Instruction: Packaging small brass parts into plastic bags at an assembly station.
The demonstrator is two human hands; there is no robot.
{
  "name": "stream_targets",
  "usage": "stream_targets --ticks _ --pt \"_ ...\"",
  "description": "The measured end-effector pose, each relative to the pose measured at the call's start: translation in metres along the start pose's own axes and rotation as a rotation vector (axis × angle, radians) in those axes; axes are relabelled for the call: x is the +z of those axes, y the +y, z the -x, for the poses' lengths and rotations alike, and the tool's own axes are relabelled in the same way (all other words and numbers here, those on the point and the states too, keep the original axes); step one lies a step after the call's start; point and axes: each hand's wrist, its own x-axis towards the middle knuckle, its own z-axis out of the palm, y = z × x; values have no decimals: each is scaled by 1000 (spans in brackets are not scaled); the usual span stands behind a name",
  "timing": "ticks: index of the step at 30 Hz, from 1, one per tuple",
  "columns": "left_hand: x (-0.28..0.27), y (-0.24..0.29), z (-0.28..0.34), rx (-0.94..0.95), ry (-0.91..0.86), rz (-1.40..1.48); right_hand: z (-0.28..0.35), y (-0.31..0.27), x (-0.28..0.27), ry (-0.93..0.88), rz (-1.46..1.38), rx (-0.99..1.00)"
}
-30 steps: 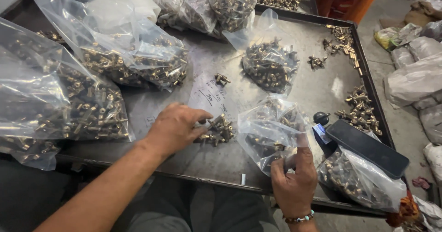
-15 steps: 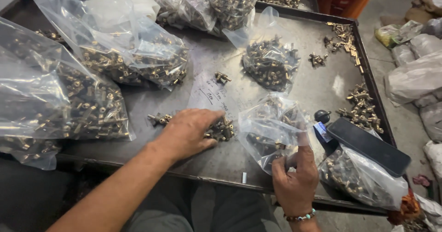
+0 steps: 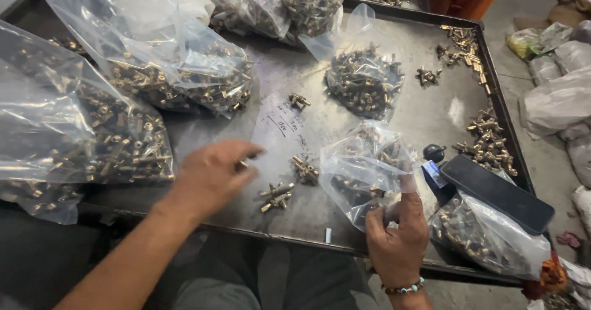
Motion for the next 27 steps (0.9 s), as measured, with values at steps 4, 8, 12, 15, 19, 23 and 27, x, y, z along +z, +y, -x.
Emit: stream_targets --ticks 4,8,12,15,19,23,27 --pt "-31 -12 -7 -234 36 -30 1 -1 1 -4 -19 17" --pt "-17 -23 7 -69 17 -220 1 -1 2 -10 -6 48" --pt "-11 -1 5 -138 -186 -342 0 0 1 -35 -43 41" --pt "-6 -8 -7 -72 -176 -408 -3 -8 -2 -36 -62 -9" --pt "-14 -1 -15 8 -95 -437 2 4 2 -24 -10 -3" --pt "-7 6 -12 104 101 -71 1 3 3 3 10 25" --pt "13 28 7 46 -31 188 2 4 2 4 14 -6"
